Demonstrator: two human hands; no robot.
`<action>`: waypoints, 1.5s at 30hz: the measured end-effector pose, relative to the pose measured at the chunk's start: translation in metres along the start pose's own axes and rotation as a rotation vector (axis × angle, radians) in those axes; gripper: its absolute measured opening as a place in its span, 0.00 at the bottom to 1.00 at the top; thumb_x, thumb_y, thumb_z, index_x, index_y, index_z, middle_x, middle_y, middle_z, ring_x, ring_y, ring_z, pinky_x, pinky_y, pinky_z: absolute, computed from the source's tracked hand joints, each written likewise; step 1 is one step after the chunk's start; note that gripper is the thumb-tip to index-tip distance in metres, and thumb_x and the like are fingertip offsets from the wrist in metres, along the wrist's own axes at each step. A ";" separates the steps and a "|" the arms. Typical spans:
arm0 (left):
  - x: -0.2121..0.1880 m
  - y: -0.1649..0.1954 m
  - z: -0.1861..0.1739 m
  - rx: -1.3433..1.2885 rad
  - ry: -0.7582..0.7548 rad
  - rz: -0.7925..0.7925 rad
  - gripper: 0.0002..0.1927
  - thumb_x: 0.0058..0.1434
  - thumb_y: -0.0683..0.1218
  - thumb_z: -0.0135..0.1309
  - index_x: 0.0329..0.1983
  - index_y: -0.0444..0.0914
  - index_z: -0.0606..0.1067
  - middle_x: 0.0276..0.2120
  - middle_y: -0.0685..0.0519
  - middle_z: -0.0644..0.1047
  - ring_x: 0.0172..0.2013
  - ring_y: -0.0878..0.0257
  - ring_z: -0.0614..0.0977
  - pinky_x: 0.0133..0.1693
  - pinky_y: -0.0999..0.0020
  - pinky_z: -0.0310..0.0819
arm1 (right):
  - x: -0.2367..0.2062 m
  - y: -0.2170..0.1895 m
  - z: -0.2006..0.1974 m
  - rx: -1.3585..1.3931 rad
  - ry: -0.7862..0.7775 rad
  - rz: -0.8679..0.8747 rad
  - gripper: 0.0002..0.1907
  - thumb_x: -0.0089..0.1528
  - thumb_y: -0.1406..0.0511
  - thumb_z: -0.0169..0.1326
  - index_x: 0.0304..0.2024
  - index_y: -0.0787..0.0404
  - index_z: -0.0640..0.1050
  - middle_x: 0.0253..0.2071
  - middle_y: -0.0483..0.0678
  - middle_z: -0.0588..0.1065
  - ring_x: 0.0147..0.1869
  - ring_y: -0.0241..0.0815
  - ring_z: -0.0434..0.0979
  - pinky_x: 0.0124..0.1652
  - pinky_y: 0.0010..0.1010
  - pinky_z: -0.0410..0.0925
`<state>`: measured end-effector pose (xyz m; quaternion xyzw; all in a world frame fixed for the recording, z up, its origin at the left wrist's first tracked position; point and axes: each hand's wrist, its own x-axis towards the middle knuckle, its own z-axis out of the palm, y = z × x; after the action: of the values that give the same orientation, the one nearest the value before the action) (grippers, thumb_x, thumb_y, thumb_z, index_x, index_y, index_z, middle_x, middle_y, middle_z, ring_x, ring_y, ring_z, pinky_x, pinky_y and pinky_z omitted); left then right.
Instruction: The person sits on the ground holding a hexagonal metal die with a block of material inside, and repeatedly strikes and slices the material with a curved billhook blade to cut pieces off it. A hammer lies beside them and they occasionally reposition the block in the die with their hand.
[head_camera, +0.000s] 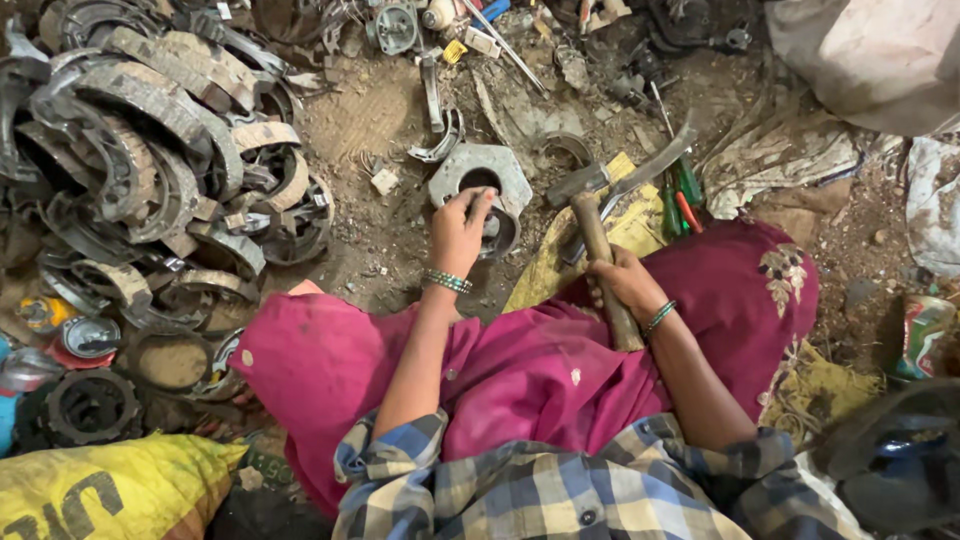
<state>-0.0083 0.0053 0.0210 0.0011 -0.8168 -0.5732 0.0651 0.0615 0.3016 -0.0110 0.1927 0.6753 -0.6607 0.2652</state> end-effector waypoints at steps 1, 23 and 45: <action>0.003 -0.006 0.004 0.021 0.006 -0.021 0.18 0.71 0.55 0.54 0.46 0.35 0.82 0.34 0.43 0.83 0.34 0.53 0.85 0.39 0.62 0.77 | 0.000 0.000 0.001 0.012 0.005 0.011 0.14 0.62 0.66 0.52 0.49 0.64 0.71 0.22 0.47 0.70 0.18 0.39 0.68 0.18 0.31 0.65; -0.005 -0.023 0.002 0.510 -0.182 -0.001 0.23 0.46 0.43 0.72 0.45 0.34 0.78 0.44 0.40 0.79 0.48 0.42 0.79 0.52 0.52 0.73 | -0.023 -0.032 0.018 -0.002 0.075 0.106 0.22 0.66 0.55 0.54 0.52 0.65 0.69 0.26 0.42 0.70 0.24 0.34 0.70 0.21 0.28 0.68; -0.008 -0.023 0.012 0.601 -0.211 0.208 0.15 0.54 0.42 0.65 0.45 0.39 0.81 0.40 0.44 0.77 0.47 0.45 0.76 0.50 0.53 0.73 | 0.010 -0.019 -0.001 0.213 0.012 0.267 0.22 0.66 0.52 0.52 0.47 0.66 0.72 0.28 0.48 0.75 0.24 0.38 0.74 0.26 0.28 0.71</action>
<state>-0.0038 0.0094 -0.0059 -0.1224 -0.9474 -0.2938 0.0350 0.0420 0.3006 -0.0017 0.3116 0.5712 -0.6864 0.3248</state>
